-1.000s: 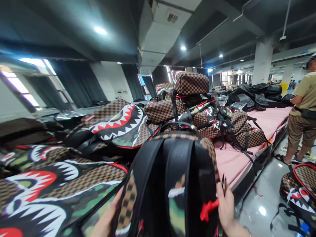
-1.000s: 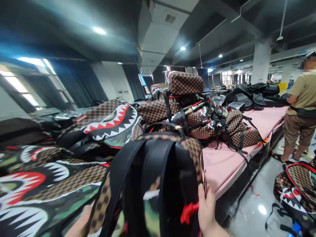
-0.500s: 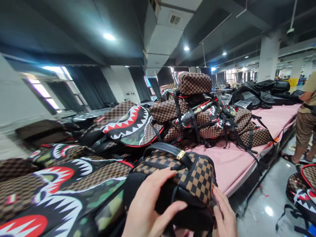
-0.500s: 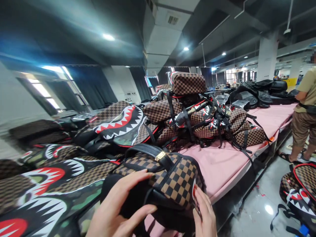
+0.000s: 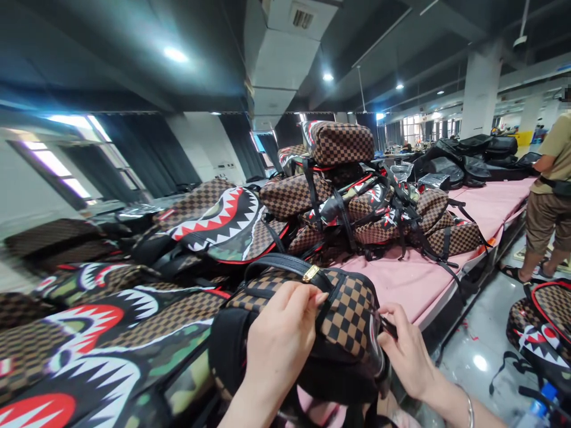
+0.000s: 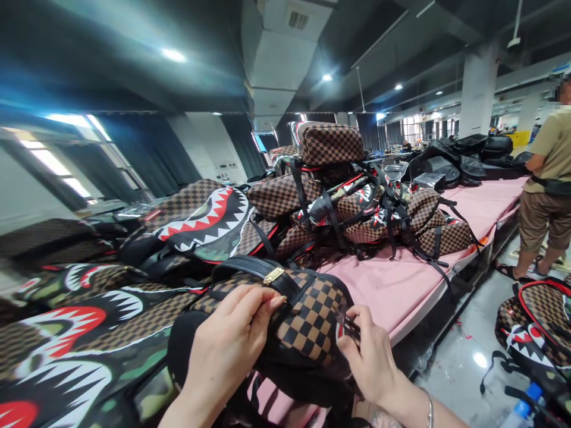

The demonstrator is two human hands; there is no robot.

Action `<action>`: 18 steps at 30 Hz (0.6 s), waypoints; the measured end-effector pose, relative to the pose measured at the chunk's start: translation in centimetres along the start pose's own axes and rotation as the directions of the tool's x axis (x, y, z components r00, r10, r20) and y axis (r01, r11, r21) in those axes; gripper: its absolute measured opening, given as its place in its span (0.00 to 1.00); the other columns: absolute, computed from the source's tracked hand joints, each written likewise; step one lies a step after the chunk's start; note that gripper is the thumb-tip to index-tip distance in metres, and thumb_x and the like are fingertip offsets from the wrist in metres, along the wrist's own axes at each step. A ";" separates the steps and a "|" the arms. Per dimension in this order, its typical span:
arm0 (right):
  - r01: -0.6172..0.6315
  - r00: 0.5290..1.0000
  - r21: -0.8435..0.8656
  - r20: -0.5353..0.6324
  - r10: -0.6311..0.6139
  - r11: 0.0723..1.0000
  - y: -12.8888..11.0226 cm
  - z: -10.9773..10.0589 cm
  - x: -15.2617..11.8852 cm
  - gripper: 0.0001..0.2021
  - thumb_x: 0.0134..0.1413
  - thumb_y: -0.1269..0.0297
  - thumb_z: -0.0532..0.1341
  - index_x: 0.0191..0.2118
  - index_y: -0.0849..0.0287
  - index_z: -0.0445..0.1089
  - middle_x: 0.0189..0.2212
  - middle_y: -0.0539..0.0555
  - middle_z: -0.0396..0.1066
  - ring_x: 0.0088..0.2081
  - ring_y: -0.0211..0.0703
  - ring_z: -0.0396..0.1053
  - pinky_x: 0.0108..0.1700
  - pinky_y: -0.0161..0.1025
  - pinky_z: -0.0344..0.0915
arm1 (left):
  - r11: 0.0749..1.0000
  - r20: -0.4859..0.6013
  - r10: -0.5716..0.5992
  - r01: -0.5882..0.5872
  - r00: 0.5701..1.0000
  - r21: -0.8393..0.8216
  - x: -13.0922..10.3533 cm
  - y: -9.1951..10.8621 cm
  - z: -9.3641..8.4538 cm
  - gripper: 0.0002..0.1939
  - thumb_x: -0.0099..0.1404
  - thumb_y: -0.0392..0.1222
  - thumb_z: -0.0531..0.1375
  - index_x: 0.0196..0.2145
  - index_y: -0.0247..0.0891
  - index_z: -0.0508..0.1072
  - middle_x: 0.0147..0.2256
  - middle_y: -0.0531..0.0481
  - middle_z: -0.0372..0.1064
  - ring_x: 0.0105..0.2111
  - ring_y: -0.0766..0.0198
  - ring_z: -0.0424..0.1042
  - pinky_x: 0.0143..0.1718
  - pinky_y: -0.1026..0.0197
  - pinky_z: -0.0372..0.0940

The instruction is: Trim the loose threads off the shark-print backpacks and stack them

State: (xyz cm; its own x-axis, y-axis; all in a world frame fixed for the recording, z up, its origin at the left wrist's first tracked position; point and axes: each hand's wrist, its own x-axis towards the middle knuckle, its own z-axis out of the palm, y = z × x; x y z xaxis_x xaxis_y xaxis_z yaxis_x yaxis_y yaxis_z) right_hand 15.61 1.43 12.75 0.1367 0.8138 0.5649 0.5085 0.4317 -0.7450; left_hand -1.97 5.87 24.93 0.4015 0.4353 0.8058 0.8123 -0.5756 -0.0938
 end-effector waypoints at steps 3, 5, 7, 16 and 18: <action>0.038 0.998 0.057 0.042 -0.040 0.998 -1.7 -0.6 1.4 0.09 0.60 0.65 0.48 0.44 0.59 0.58 0.28 0.50 0.69 0.28 0.37 0.68 0.31 0.33 0.64 | 0.999 0.000 -0.002 0.002 1.000 0.044 0.2 0.1 0.5 0.14 0.66 0.42 0.48 0.25 0.37 0.65 0.25 0.52 0.65 0.24 0.68 0.66 0.24 0.67 0.59; 0.050 0.997 0.103 0.055 -0.056 0.993 -2.3 -0.2 2.1 0.07 0.58 0.64 0.51 0.41 0.58 0.59 0.25 0.48 0.66 0.24 0.36 0.66 0.27 0.31 0.62 | 0.998 0.014 -0.004 0.003 1.000 0.064 0.2 0.1 0.7 0.14 0.67 0.43 0.48 0.25 0.38 0.64 0.24 0.52 0.65 0.24 0.67 0.67 0.24 0.67 0.59; 0.059 0.997 0.148 0.050 -0.067 0.987 -2.7 0.5 2.6 0.07 0.55 0.62 0.54 0.39 0.58 0.60 0.21 0.46 0.63 0.20 0.33 0.63 0.23 0.29 0.60 | 0.997 0.018 -0.012 0.011 1.000 0.071 0.3 0.0 0.8 0.14 0.67 0.43 0.48 0.25 0.38 0.64 0.25 0.52 0.65 0.24 0.66 0.67 0.24 0.66 0.58; 0.135 0.990 0.200 0.003 -0.138 0.971 -2.6 1.8 3.8 0.05 0.56 0.63 0.54 0.35 0.59 0.63 0.26 0.50 0.67 0.27 0.35 0.67 0.27 0.28 0.65 | 0.994 0.008 -0.089 0.089 0.996 -0.068 0.1 0.7 0.6 0.12 0.65 0.41 0.49 0.25 0.38 0.65 0.25 0.51 0.65 0.26 0.65 0.66 0.26 0.64 0.58; 0.144 0.990 0.230 -0.025 -0.142 0.962 -2.2 1.7 3.4 0.05 0.56 0.63 0.54 0.34 0.59 0.63 0.24 0.49 0.66 0.24 0.34 0.66 0.24 0.28 0.63 | 0.967 -0.031 -0.145 0.135 0.989 -0.215 -0.2 0.2 0.1 0.15 0.65 0.41 0.48 0.22 0.38 0.63 0.23 0.52 0.63 0.24 0.66 0.65 0.27 0.64 0.59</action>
State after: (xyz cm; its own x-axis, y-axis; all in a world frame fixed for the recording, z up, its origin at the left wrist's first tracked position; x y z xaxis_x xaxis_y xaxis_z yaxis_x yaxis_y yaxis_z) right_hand 13.49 3.88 15.68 0.0849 0.7343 0.6735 0.3133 0.6220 -0.7176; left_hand -1.80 5.73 24.68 0.2664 0.4926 0.8284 0.7491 -0.6467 0.1436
